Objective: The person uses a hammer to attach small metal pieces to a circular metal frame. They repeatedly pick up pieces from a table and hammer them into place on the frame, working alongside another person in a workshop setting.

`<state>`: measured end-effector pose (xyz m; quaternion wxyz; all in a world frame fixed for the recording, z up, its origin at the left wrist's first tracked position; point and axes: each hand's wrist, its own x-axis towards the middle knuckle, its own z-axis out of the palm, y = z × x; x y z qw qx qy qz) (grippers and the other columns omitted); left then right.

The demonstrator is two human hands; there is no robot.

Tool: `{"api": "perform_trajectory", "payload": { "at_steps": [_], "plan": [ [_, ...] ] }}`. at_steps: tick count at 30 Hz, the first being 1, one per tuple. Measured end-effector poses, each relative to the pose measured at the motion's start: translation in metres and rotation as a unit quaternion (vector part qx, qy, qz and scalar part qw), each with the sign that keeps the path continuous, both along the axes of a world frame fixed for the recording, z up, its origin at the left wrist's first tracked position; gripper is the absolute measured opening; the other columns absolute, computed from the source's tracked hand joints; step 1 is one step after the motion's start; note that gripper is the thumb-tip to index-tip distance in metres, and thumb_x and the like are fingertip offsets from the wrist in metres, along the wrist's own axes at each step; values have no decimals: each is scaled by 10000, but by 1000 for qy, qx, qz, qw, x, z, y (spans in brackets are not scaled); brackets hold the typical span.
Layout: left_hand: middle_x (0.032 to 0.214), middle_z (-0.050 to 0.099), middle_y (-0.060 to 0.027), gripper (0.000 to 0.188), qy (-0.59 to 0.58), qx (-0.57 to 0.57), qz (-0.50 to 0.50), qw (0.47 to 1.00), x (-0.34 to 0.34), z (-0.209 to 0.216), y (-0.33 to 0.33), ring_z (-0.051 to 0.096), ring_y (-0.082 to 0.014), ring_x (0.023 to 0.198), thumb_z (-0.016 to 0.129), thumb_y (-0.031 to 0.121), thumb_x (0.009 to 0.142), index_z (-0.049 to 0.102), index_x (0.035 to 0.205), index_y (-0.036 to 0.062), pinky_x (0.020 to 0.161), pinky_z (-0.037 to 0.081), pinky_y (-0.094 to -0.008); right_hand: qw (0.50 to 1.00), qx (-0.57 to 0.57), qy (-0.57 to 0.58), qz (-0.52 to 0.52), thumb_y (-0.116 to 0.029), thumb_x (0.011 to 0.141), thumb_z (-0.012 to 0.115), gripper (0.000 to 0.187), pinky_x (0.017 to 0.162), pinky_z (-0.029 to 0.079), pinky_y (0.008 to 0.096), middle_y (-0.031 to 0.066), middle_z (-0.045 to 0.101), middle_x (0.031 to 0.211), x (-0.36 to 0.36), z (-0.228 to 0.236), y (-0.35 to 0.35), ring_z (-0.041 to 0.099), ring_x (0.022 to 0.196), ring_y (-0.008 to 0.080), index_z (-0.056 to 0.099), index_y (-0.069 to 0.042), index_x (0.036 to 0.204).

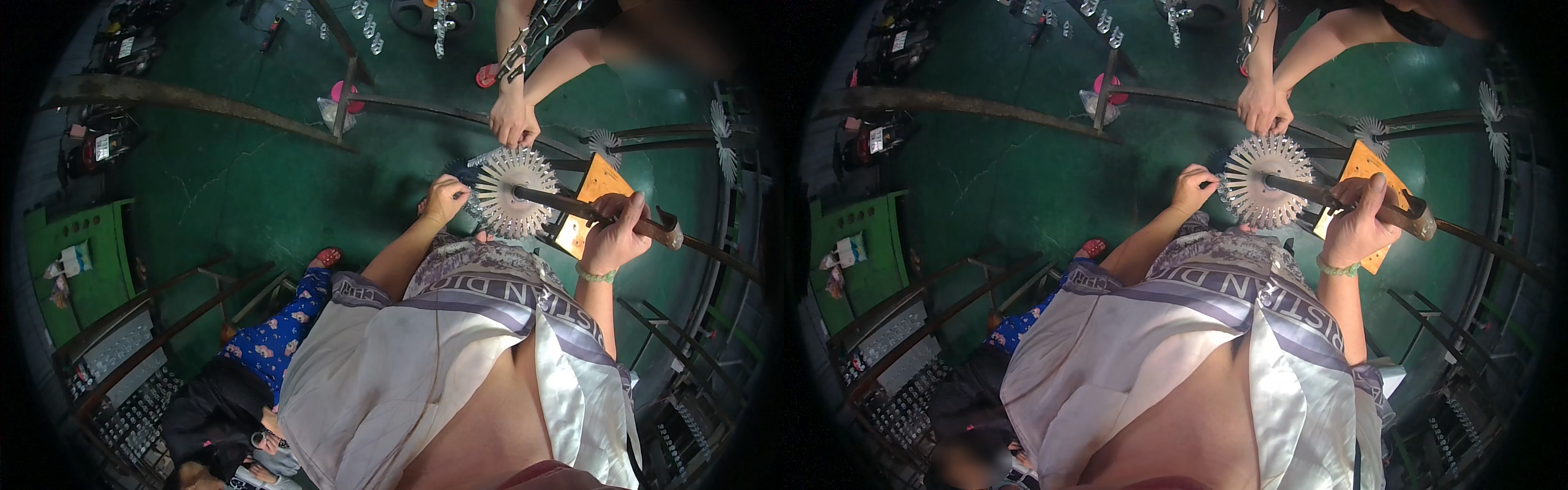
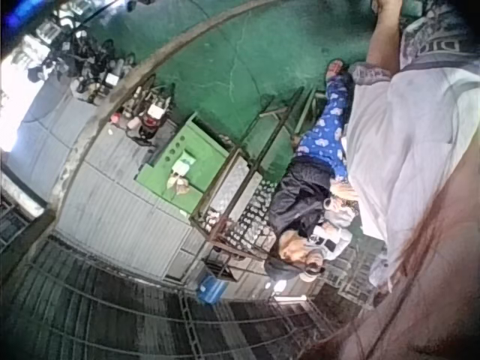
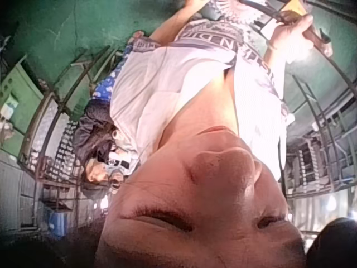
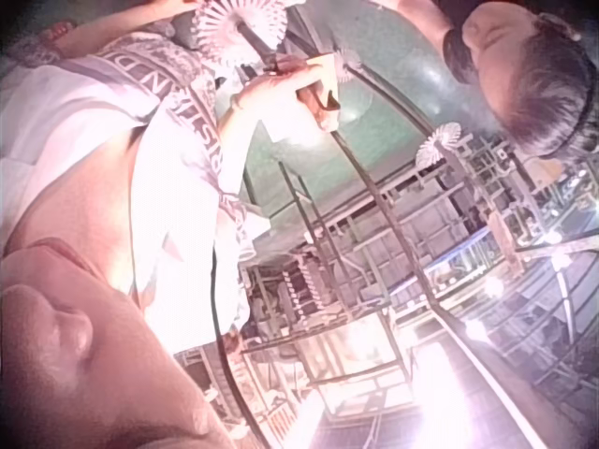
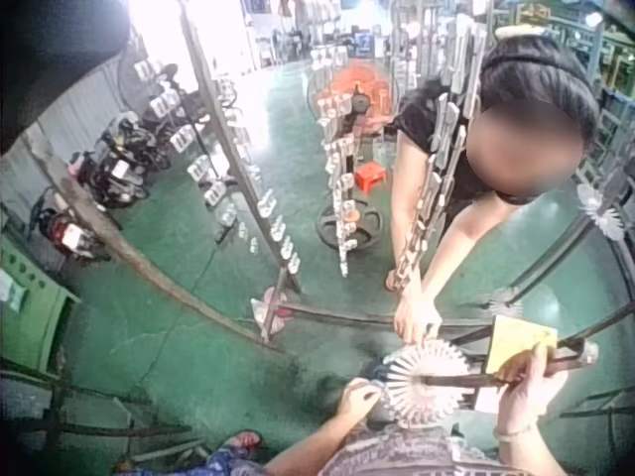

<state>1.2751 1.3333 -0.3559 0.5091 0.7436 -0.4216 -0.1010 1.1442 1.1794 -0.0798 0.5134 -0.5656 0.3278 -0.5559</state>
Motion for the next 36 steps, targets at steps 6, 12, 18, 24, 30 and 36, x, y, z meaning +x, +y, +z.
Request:
{"api": "perform_trajectory", "payload": {
  "at_steps": [6, 12, 18, 24, 30, 36],
  "plan": [
    [705, 633, -72, 84, -7, 5, 6, 1000, -2, 0, -6, 602, -242, 759, 714, 53, 620, 660, 684, 65, 676, 480, -356, 1000, 5, -3, 6, -140, 927, 502, 285, 455, 400, 276, 57, 432, 508, -1, -1, 0, 440, 450, 141, 474, -9, 676],
    [688, 630, -65, 78, -12, 6, 14, 1000, -4, -8, -7, 602, -243, 757, 708, 47, 622, 657, 678, 64, 674, 481, -353, 1000, 0, 1, 10, -137, 928, 498, 285, 453, 399, 275, 61, 434, 507, -1, -1, 1, 442, 447, 144, 470, -10, 674],
    [735, 633, -75, 92, 34, -8, 3, 999, -2, -1, -5, 597, -243, 776, 705, 45, 635, 655, 710, 59, 686, 479, -346, 1000, 0, -1, 13, -134, 930, 492, 285, 450, 400, 277, 62, 435, 507, -2, -3, 0, 439, 444, 145, 469, -8, 676],
    [828, 616, -74, 111, 153, 56, -63, 985, 15, 9, 3, 590, -221, 806, 692, 63, 698, 631, 790, 52, 737, 472, -323, 1000, 0, 1, 12, -141, 934, 483, 309, 447, 400, 278, 65, 432, 504, -1, -1, 0, 433, 439, 145, 459, -7, 656],
    [840, 617, -45, 105, 223, 123, -126, 959, 43, 2, 5, 579, -181, 783, 665, 83, 756, 589, 822, 51, 758, 471, -317, 1000, 12, 3, 3, -134, 928, 487, 326, 440, 397, 281, 68, 429, 500, -3, 2, -1, 430, 427, 150, 447, -8, 630],
    [805, 616, -14, 112, 316, 149, -241, 905, 72, 16, -1, 565, -124, 761, 661, 71, 760, 565, 812, 46, 717, 460, -286, 1000, 7, -10, 17, -98, 893, 531, 313, 399, 399, 287, 81, 449, 478, -2, 8, -1, 445, 392, 158, 442, -9, 606]
  ]
}}
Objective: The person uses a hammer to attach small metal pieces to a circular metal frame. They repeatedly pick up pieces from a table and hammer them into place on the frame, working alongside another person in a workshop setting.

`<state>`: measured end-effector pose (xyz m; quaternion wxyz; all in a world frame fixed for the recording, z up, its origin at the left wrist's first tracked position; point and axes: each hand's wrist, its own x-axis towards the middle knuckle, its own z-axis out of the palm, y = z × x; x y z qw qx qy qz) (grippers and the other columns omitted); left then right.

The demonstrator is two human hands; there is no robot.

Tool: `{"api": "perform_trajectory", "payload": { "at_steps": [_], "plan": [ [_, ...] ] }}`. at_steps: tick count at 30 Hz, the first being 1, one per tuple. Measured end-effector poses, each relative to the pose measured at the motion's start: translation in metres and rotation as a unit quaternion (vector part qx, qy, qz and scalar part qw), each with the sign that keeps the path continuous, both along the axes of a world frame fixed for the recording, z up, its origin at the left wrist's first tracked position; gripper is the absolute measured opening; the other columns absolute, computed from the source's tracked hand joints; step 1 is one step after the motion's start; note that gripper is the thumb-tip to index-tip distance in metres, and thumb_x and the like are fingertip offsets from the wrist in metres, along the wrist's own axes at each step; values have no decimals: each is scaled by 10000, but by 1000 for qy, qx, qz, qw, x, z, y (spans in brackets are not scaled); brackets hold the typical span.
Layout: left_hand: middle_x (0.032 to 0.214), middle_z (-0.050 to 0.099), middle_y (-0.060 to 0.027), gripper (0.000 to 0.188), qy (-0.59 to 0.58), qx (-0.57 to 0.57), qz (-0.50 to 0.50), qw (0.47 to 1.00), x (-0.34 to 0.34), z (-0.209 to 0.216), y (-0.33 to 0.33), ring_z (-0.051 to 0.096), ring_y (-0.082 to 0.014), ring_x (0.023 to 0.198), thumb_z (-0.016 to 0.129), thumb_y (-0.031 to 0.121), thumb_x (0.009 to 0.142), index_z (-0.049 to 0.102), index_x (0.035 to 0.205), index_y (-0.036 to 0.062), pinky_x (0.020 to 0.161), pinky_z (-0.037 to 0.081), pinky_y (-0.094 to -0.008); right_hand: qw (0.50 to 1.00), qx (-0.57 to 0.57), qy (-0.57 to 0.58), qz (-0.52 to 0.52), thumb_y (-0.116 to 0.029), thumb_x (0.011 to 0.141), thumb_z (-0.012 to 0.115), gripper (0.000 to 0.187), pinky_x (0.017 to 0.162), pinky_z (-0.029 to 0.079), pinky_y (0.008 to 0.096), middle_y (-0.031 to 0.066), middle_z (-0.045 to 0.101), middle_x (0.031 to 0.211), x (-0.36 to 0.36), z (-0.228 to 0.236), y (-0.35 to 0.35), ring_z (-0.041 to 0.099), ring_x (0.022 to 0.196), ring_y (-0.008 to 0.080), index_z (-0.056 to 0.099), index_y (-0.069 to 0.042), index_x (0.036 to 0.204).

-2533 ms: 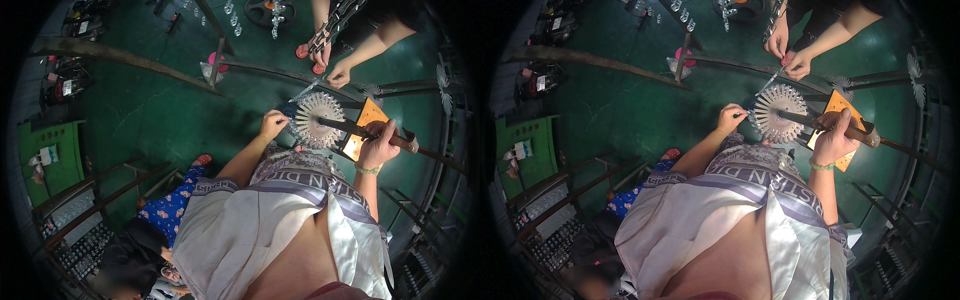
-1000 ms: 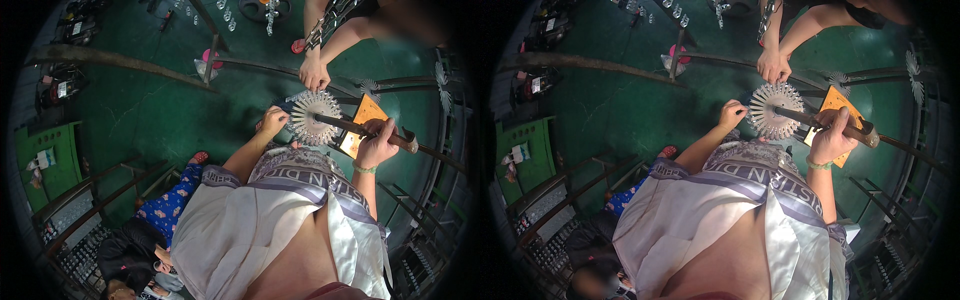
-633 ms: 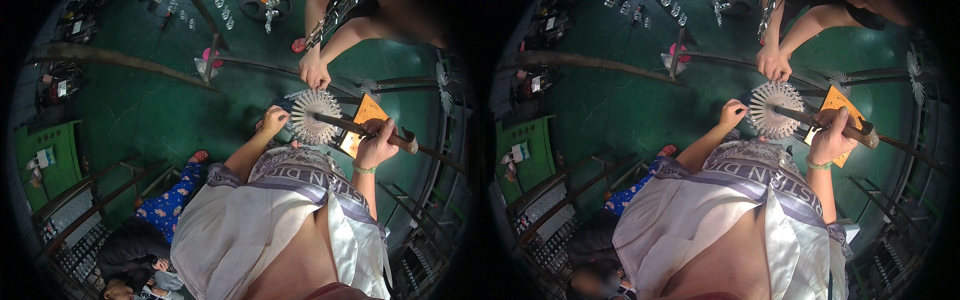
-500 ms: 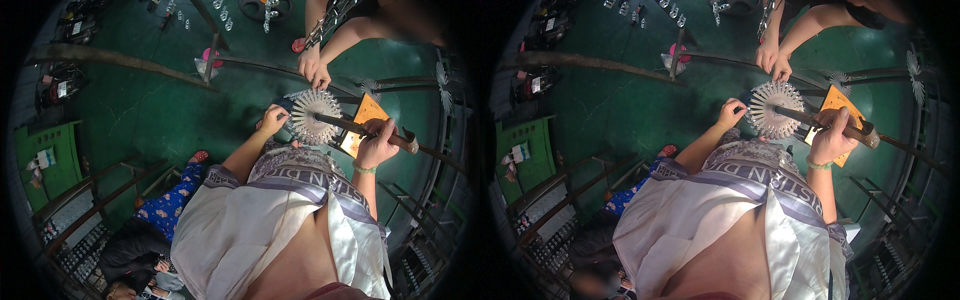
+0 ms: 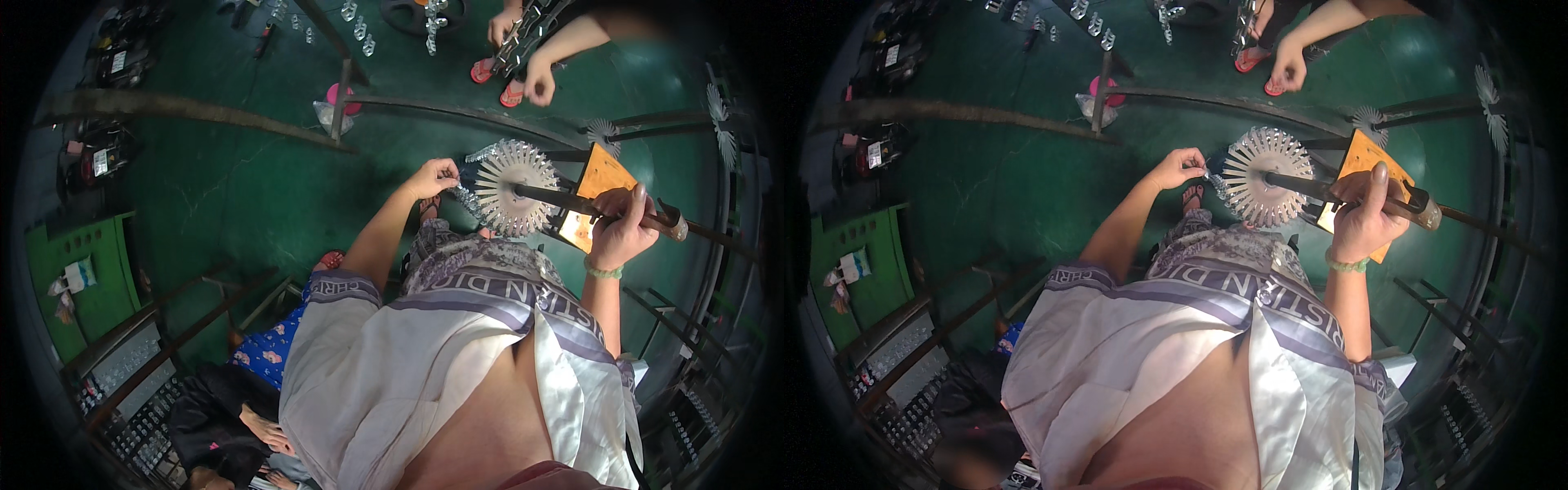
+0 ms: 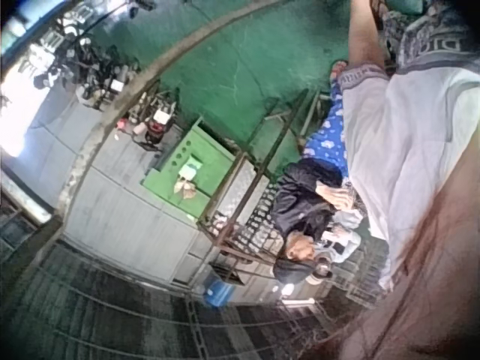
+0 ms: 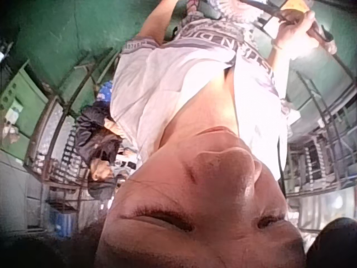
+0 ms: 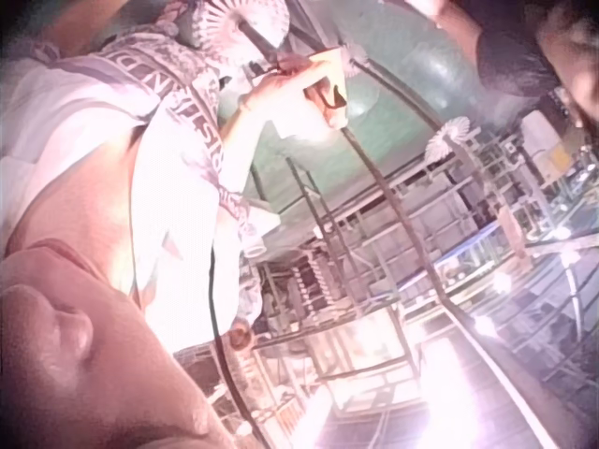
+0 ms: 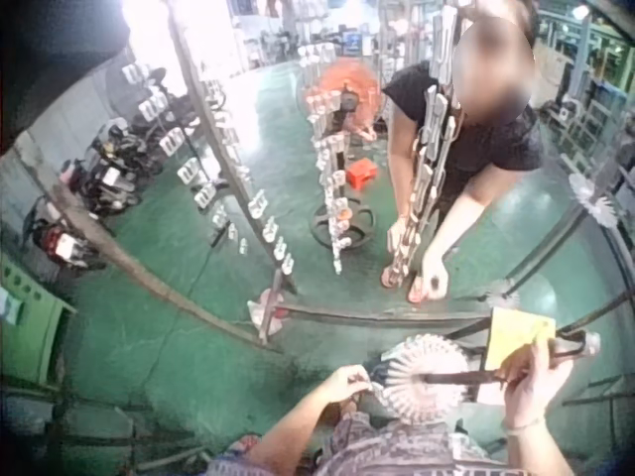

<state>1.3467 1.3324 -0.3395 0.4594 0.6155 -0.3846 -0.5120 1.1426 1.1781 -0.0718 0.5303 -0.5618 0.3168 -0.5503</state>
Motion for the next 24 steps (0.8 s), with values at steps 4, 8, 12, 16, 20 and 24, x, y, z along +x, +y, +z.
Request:
{"api": "perform_trajectory", "payload": {
  "at_steps": [4, 8, 12, 16, 20, 24],
  "plan": [
    [763, 617, -9, 95, 35, -7, -74, 997, 12, 3, -6, 571, -92, 700, 673, 48, 746, 593, 795, 30, 666, 467, -251, 1000, 2, -9, 28, -74, 882, 533, 306, 386, 405, 293, 91, 454, 464, -2, 1, -2, 442, 376, 159, 434, -13, 598],
    [791, 637, -16, 99, 34, 32, -162, 986, 19, 13, -12, 576, -93, 728, 679, 70, 751, 631, 830, 35, 686, 464, -245, 999, 1, -3, 33, -62, 884, 521, 302, 378, 399, 292, 86, 436, 447, -5, 1, -4, 427, 362, 156, 428, -19, 600],
    [828, 651, -24, 131, 81, 42, -211, 973, 21, 11, -14, 586, -91, 751, 686, 81, 755, 643, 868, 31, 704, 466, -241, 999, -2, 2, 54, -56, 893, 488, 313, 376, 376, 292, 78, 408, 453, -13, 0, -5, 405, 372, 158, 415, -19, 591],
    [841, 660, -39, 133, 119, 40, -221, 967, 23, 12, -18, 602, -104, 772, 683, 62, 755, 651, 877, 21, 733, 474, -245, 998, 5, 9, 65, -58, 900, 466, 326, 376, 362, 290, 77, 393, 455, -17, 2, -5, 386, 377, 160, 407, -17, 583],
    [831, 665, -45, 137, 159, 40, -223, 961, 25, 12, -20, 608, -104, 769, 687, 51, 749, 662, 879, 16, 737, 481, -246, 998, 6, 12, 61, -60, 901, 465, 339, 372, 358, 288, 79, 389, 451, -17, 2, -5, 385, 374, 160, 401, -16, 571],
    [829, 666, -45, 134, 185, 57, -230, 954, 22, 2, -21, 608, -104, 761, 690, 52, 748, 665, 875, 16, 730, 484, -246, 998, 7, 15, 58, -64, 905, 461, 347, 371, 357, 287, 79, 394, 451, -17, 2, -4, 384, 374, 158, 400, -13, 567]
  ]
}}
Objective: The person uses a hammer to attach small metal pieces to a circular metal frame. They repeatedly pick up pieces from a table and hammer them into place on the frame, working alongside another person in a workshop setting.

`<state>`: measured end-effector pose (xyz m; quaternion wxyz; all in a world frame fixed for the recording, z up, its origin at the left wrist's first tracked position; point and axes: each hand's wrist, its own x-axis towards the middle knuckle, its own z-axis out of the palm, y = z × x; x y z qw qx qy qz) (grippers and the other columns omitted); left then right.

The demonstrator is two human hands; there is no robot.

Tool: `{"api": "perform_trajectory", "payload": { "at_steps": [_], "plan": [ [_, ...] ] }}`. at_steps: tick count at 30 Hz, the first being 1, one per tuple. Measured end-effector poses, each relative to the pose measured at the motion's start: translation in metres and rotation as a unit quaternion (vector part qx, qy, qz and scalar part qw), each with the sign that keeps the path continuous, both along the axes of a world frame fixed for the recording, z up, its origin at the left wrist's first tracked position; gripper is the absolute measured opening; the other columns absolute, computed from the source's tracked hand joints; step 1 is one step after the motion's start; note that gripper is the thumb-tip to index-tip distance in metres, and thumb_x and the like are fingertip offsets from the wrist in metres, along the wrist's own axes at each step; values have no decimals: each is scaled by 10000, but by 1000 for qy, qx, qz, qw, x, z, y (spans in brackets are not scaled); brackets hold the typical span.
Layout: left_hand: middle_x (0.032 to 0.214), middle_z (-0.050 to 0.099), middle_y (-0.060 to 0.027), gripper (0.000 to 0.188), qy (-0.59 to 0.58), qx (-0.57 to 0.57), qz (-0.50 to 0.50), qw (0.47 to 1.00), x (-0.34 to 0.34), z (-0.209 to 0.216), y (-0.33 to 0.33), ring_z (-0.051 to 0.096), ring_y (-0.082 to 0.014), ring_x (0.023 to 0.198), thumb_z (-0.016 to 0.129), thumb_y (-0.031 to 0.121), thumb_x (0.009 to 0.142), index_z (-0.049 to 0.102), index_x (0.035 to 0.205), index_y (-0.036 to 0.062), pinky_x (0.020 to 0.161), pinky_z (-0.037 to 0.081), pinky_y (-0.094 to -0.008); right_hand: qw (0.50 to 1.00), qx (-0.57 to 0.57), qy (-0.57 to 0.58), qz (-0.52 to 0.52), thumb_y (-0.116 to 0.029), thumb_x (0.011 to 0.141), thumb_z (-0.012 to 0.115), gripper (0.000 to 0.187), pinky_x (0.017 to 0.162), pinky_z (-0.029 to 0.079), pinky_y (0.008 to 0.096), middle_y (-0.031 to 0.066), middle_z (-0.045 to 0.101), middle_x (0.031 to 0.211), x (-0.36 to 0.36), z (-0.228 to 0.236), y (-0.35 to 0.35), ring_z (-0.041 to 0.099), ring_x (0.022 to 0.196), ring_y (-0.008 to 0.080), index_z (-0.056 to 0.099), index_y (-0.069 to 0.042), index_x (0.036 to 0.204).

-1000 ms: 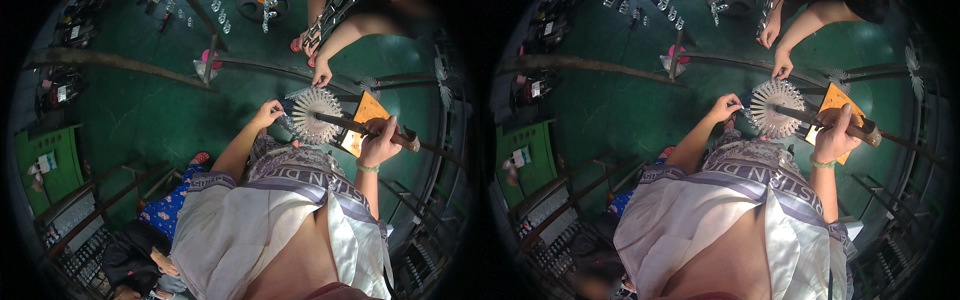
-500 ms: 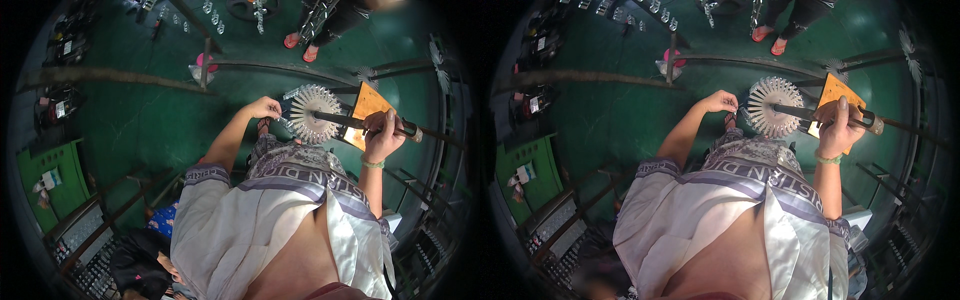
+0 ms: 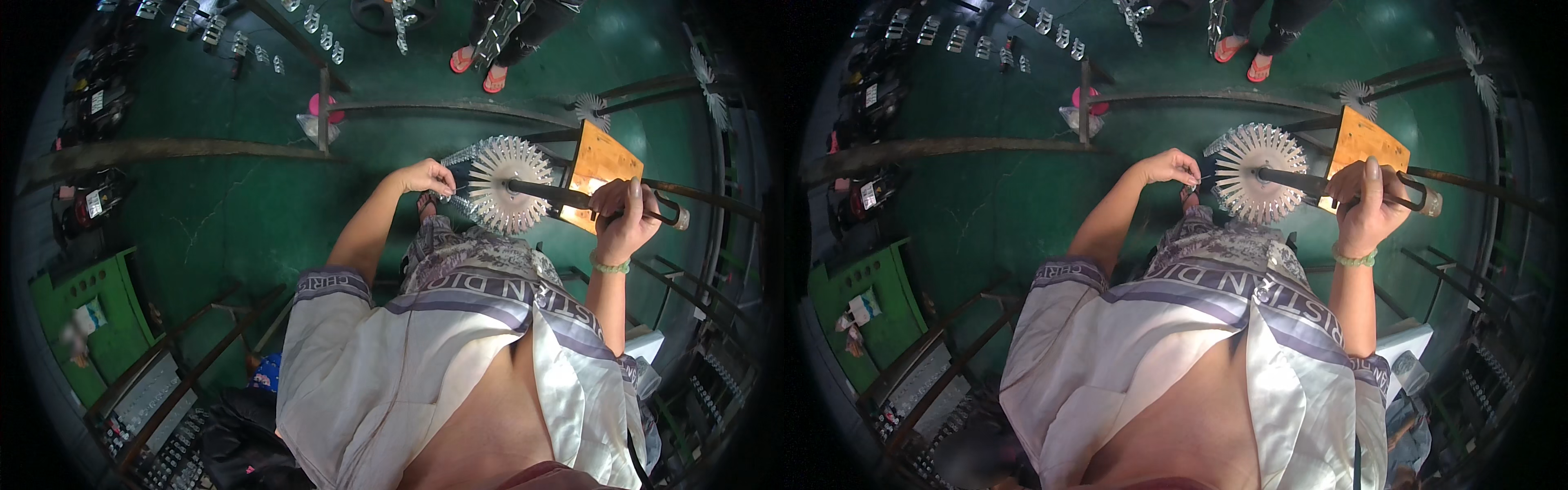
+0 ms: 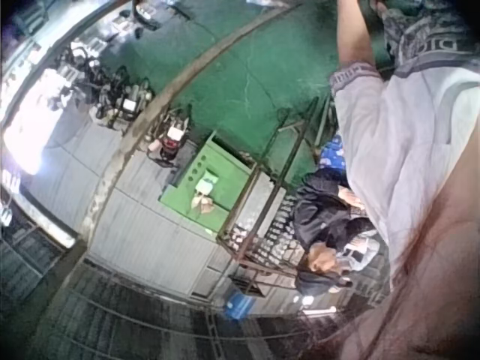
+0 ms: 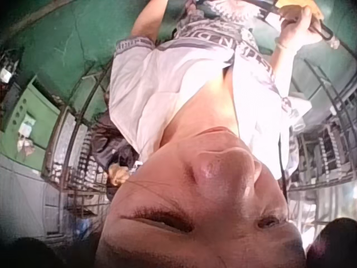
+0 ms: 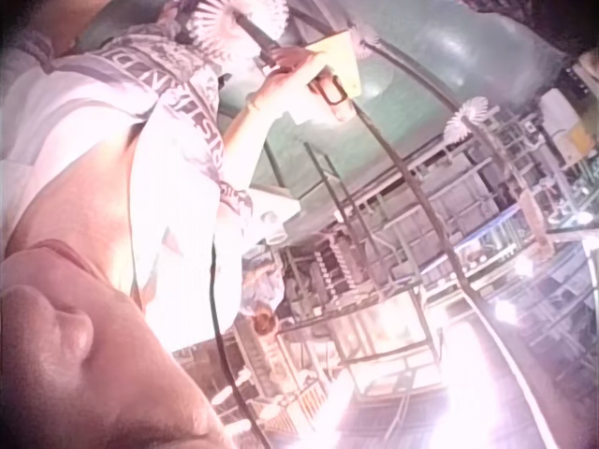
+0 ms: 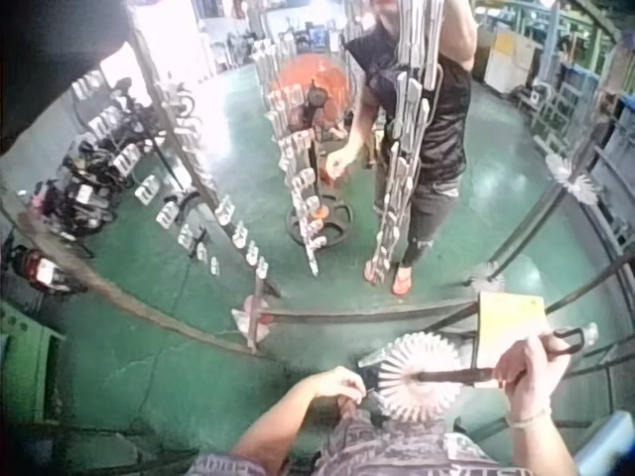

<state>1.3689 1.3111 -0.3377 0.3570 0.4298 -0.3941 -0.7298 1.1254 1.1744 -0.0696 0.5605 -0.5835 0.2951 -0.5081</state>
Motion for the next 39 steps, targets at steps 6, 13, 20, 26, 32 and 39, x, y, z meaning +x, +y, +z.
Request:
{"api": "perform_trajectory", "payload": {
  "at_steps": [6, 13, 20, 26, 32, 39],
  "plan": [
    [820, 670, -31, 125, -118, -31, 47, 991, -11, 2, 1, 598, -91, 717, 703, 65, 741, 677, 857, 24, 675, 481, -234, 999, -10, -1, -38, -72, 900, 487, 332, 368, 374, 292, 82, 424, 449, 2, -3, 0, 409, 361, 159, 415, -9, 582],
    [812, 645, -69, 128, -347, -106, 266, 893, -47, -5, 28, 614, -195, 762, 745, 110, 672, 709, 795, 104, 703, 488, -309, 993, -14, 5, -115, -97, 901, 510, 314, 386, 385, 289, 84, 455, 462, 4, -1, 0, 432, 372, 155, 450, -1, 608],
    [748, 650, -57, 117, -416, -200, 384, 800, -78, -12, 26, 582, -218, 750, 747, 112, 637, 701, 743, 95, 679, 475, -332, 989, -2, 1, -145, -127, 905, 520, 317, 431, 404, 285, 82, 475, 480, 4, -1, 0, 456, 403, 154, 469, 1, 620],
    [736, 663, -41, 102, -432, -212, 421, 769, -85, -19, 14, 581, -221, 755, 735, 96, 635, 696, 729, 86, 693, 476, -336, 984, -2, 20, -177, -146, 899, 540, 308, 451, 408, 282, 74, 481, 485, 7, -2, 1, 465, 417, 146, 488, 2, 633],
    [745, 668, -33, 104, -429, -218, 422, 768, -82, -15, 4, 579, -222, 762, 731, 84, 627, 695, 724, 89, 701, 477, -336, 984, 2, 15, -179, -157, 892, 556, 309, 455, 404, 276, 72, 486, 486, 10, 0, 5, 469, 420, 144, 496, 0, 632],
    [751, 669, -22, 114, -446, -223, 415, 760, -78, -17, 3, 577, -222, 764, 733, 81, 615, 696, 722, 97, 699, 476, -334, 985, -6, 17, -170, -156, 893, 557, 324, 455, 401, 274, 76, 495, 485, 13, 1, 8, 483, 425, 149, 489, -3, 615]
  ]
}}
